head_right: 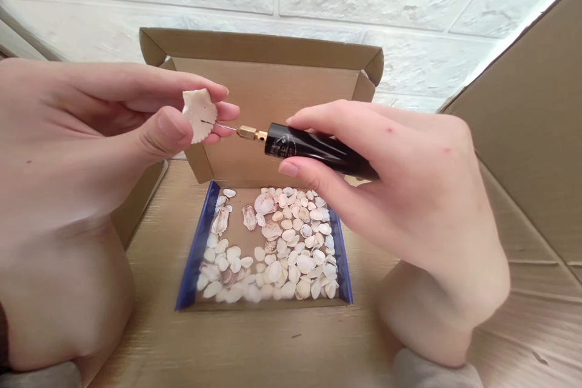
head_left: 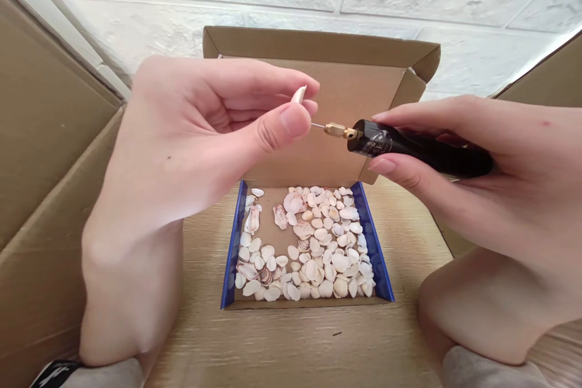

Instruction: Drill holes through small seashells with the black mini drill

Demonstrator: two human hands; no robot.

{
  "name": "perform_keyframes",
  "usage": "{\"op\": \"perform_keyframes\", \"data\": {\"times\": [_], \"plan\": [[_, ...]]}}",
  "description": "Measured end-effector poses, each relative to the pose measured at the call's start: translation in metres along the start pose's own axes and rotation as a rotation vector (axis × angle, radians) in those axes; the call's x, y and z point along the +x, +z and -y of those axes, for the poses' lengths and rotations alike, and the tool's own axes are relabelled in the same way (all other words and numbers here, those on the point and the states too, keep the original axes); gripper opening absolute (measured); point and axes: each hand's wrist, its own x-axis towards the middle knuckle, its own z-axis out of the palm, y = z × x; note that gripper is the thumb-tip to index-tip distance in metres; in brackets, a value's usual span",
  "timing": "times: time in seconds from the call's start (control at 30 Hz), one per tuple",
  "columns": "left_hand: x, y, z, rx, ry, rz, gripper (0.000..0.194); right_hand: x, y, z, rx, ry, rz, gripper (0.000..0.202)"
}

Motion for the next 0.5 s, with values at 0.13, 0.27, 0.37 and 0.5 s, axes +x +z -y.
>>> {"op": "perform_keyframes", "data": {"times": [0.13, 0.27, 0.37, 0.5], "plan": [[-0.0011, 0.0019, -0.0018, -0.013, -0.037, -0.049, 0.022, 0.0011, 0.0003, -0.0002, 0.001, -0.015, -0.005, 0.021], [-0.0011, 0.0023, -0.0013, -0.071, -0.018, -0.039, 0.022, 0.0026, -0.0008, 0.0007, 0.0, -0.026, 0.002, 0.024], [-0.0007, 0.0031, -0.0019, -0.055, -0.03, -0.057, 0.022, 0.0027, -0.0014, 0.0009, 0.003, -0.016, 0.008, 0.022], [-0.0009, 0.0043, -0.0037, -0.04, -0.041, -0.059, 0.02, 0.0024, -0.001, -0.0001, 0.011, -0.017, 0.007, 0.019]]}}
